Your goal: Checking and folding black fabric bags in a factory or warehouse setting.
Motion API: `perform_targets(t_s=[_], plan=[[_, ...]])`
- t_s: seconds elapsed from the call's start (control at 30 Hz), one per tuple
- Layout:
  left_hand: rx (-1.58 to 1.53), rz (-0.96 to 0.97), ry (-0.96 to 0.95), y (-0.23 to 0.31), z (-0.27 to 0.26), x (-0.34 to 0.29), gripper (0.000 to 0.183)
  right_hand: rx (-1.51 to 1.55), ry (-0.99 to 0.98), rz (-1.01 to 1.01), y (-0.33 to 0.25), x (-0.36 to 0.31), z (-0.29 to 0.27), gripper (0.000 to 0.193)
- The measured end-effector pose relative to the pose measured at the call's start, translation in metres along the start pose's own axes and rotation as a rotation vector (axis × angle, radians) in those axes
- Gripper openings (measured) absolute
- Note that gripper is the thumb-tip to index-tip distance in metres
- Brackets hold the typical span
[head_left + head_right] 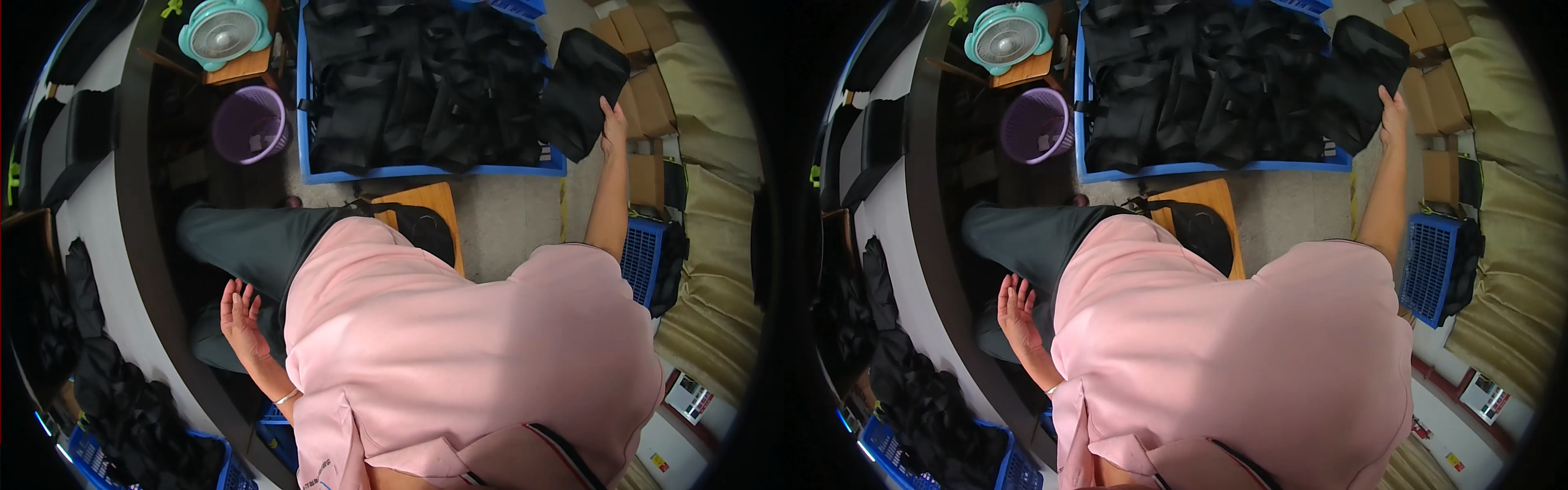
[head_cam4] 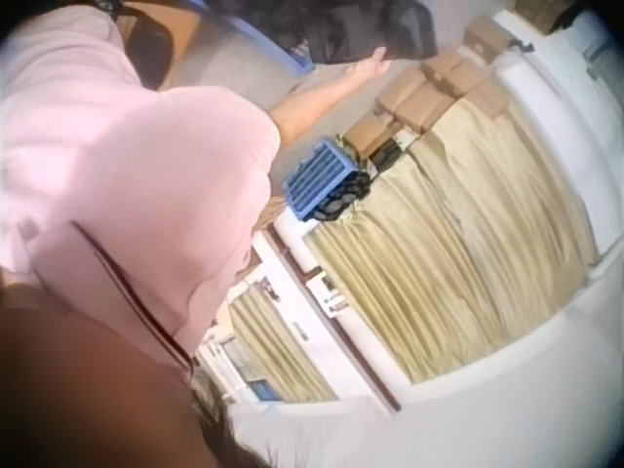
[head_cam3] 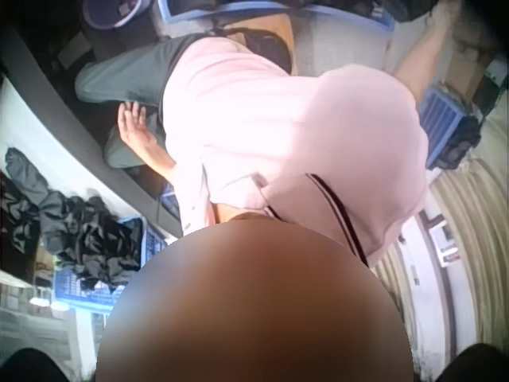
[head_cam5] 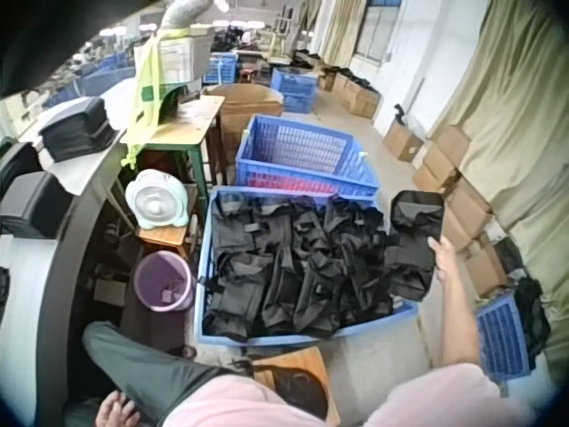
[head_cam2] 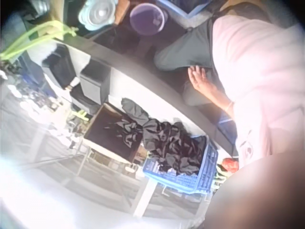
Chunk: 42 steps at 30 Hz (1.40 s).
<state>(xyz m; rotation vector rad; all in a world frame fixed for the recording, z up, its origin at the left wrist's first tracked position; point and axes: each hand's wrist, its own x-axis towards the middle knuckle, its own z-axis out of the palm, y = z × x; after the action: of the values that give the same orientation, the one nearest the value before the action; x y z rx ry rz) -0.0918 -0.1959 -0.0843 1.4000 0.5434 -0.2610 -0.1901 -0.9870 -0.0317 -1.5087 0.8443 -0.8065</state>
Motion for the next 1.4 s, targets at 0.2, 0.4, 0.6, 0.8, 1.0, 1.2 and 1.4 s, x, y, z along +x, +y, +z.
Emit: perform_targets(t_s=[0.2, 0.4, 0.6, 0.8, 1.0, 1.2, 1.4], plan=[[0.060, -0.030, -0.045, -0.003, 0.002, -0.012, 0.043, -0.631, 0.024, 0.009, 0.054, 0.014, -0.059, 0.077], [0.105, -0.044, -0.099, -0.001, 0.030, -0.007, 0.037, -0.611, -0.269, 0.463, 0.231, -0.042, -0.013, 0.089], [0.246, 0.005, 0.009, 0.005, 0.022, -0.034, 0.034, -1.345, 0.239, 0.222, 0.240, -0.119, 0.080, 0.105], [0.182, -0.068, -0.107, -0.022, 0.022, -0.014, 0.033, -1.455, -0.108, -0.201, 0.189, -0.042, 0.035, 0.024], [0.157, 0.021, 0.043, -0.014, -0.006, -0.042, 0.035, -1.468, -0.425, -0.886, 0.151, -0.071, 0.135, 0.031], [0.062, 0.012, -0.042, -0.027, 0.001, -0.020, 0.035, -1.930, -0.957, -0.120, 0.200, -0.102, 0.084, 0.030], [-0.103, 0.017, 0.044, -0.037, -0.029, -0.016, 0.035, -1.834, -0.740, -0.452, 0.141, -0.107, 0.220, 0.015]])
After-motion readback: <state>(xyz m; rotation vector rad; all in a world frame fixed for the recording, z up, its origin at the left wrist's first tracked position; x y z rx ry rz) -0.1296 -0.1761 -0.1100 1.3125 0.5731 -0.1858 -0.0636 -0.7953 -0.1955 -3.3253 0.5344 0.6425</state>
